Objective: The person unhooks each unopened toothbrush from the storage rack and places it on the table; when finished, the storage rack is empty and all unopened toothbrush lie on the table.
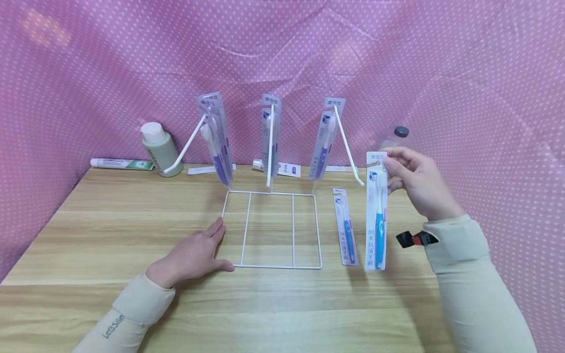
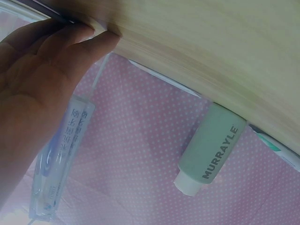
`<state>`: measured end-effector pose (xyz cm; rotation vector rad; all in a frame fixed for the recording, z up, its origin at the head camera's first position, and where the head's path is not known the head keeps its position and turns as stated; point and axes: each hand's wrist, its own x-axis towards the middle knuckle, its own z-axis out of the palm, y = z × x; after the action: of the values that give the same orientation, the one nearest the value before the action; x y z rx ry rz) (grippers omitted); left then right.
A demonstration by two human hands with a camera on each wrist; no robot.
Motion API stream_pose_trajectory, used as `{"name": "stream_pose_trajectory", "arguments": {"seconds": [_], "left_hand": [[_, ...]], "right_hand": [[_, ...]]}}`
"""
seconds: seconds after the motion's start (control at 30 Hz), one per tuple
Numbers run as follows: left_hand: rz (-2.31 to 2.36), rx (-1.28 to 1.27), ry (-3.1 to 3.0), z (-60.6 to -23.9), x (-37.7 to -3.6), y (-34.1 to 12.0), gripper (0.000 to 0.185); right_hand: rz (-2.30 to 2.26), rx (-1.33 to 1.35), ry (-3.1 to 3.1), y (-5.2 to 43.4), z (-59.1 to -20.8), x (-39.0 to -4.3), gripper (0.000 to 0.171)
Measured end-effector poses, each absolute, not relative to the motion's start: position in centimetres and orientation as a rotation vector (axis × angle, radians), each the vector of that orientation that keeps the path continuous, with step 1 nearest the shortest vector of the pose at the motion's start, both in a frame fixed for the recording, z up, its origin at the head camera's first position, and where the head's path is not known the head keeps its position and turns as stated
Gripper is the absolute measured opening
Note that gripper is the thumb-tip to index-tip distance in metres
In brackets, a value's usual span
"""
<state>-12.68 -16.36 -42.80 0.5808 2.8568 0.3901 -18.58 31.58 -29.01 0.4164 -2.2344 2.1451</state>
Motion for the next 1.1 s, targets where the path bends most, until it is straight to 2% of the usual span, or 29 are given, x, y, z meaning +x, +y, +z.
{"name": "stream_pose_trajectory", "arguments": {"seconds": [0.17, 0.53, 0.63, 0.77, 0.87, 0.97, 1.1], "left_hand": [[0.383, 0.585, 2.855, -42.8, -12.7, -16.4, 0.108], [0.384, 0.578, 2.858, -42.7, -12.5, -16.4, 0.109], [0.379, 0.573, 2.863, -42.8, -12.6, -16.4, 0.109], [0.383, 0.573, 2.867, -42.8, -12.6, -16.5, 0.108], [0.385, 0.583, 2.867, -42.9, -12.5, -16.4, 0.109], [0.385, 0.597, 2.869, -42.9, -12.6, -16.4, 0.109], [0.381, 0.607, 2.874, -42.9, -12.6, -16.3, 0.109]], "right_hand": [[1.848, 0.169, -2.639, 33.6, -31.5, -22.8, 0.032], [1.744, 0.009, -2.950, 34.5, -38.1, -28.2, 0.051], [1.729, -0.075, -2.978, 34.6, -39.7, -29.2, 0.045], [1.808, -0.130, -3.008, 34.6, -41.7, -30.3, 0.024], [1.926, -0.164, -3.025, 34.4, -42.8, -30.8, 0.015], [1.934, -0.198, -3.064, 34.2, -43.3, -30.9, 0.019], [1.777, -0.184, -3.131, 33.6, -43.2, -30.7, 0.032]]}}
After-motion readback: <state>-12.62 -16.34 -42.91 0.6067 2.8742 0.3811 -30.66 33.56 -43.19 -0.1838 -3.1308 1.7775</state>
